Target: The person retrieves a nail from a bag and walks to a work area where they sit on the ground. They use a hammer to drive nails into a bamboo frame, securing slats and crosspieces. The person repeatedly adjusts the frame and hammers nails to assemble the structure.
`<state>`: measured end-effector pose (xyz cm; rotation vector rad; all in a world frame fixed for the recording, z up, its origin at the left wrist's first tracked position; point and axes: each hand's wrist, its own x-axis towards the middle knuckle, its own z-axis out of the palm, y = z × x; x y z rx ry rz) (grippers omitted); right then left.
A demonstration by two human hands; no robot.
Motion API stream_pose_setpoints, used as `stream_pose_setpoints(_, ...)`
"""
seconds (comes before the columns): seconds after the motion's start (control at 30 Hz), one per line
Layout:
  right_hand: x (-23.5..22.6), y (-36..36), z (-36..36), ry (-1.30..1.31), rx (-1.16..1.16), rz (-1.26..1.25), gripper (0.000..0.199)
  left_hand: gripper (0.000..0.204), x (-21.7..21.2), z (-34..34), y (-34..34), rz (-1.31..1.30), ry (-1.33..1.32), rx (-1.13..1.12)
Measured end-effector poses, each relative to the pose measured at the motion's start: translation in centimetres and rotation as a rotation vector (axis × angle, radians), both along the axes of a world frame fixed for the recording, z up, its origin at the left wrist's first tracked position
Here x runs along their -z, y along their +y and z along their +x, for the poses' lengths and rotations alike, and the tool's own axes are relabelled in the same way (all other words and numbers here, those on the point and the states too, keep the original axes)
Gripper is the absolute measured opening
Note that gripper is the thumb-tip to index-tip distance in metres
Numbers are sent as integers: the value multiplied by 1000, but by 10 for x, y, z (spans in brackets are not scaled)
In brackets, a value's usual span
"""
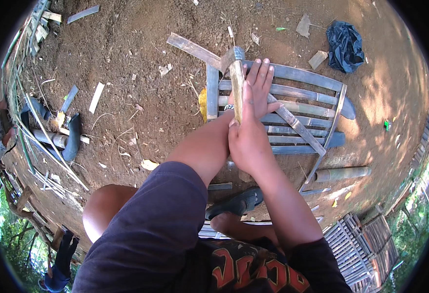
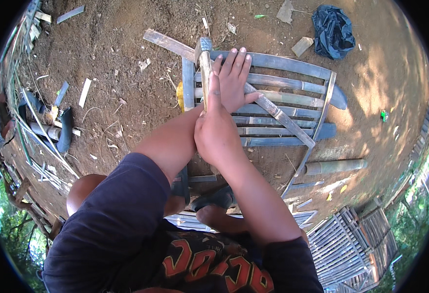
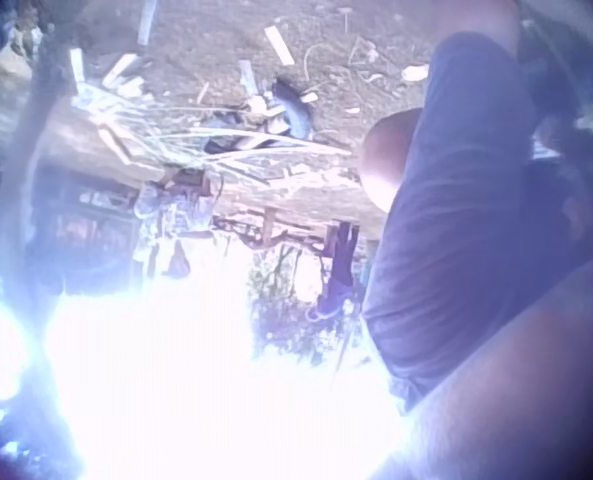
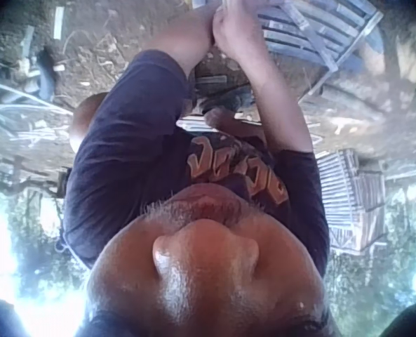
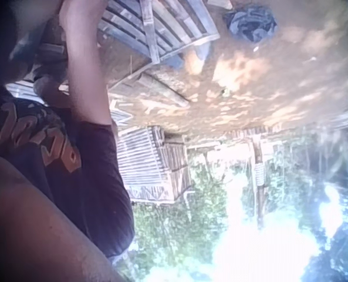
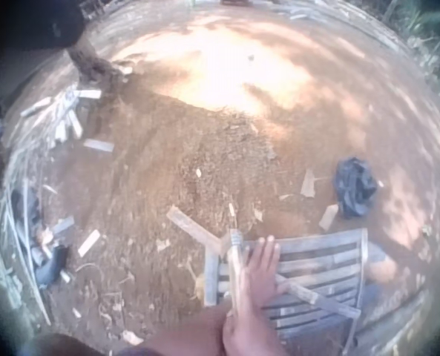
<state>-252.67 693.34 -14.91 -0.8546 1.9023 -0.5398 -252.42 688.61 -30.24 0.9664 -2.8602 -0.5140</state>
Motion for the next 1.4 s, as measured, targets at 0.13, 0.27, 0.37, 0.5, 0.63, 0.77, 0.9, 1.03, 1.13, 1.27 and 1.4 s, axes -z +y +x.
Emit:
stream_pose_setpoints(0.13, 0, 5, 0, -24, 2, 28, 81, 105, -4, 2, 1, 5, -31, 8)
stream_pose_setpoints(0.27, -8, 4, 0, -31, -5, 64, 81, 105, -2, 2, 1, -20, -3, 2)
stream_pose_setpoints(0.37, -10, 6, 1, -38, -9, 72, 81, 104, -4, 3, 1, 8, -5, 1)
stream_pose_setpoints(0.5, -4, 13, 2, 12, -30, 12, 80, 104, -1, 2, 2, 5, 42, 1)
stream_pose_setpoints(0.63, -6, 17, 2, -38, -43, 63, 79, 103, 1, 6, 1, 10, 47, -8)
stream_pose_setpoints(0.77, -6, 25, 3, -42, -55, 129, 79, 103, -1, 5, 2, 29, 92, -10)
stream_pose_setpoints(0.9, -10, 34, 9, -2, -21, 60, 79, 104, -3, 4, 0, 84, 18, 20)
stream_pose_setpoints(1.03, -6, 23, 8, 20, 8, 10, 79, 106, 10, 3, 5, 65, 123, -17)
stream_pose_setpoints(1.13, -6, 11, 6, 30, -15, -30, 79, 106, 4, 4, 2, 50, 86, -7)
stream_pose_setpoints(1.27, -7, 6, 5, -6, -6, 68, 80, 106, 1, 4, 2, 26, 35, 0)
stream_pose_setpoints(1.4, -2, 10, 7, 17, -8, -7, 82, 106, 2, 4, 2, 48, 41, 1)
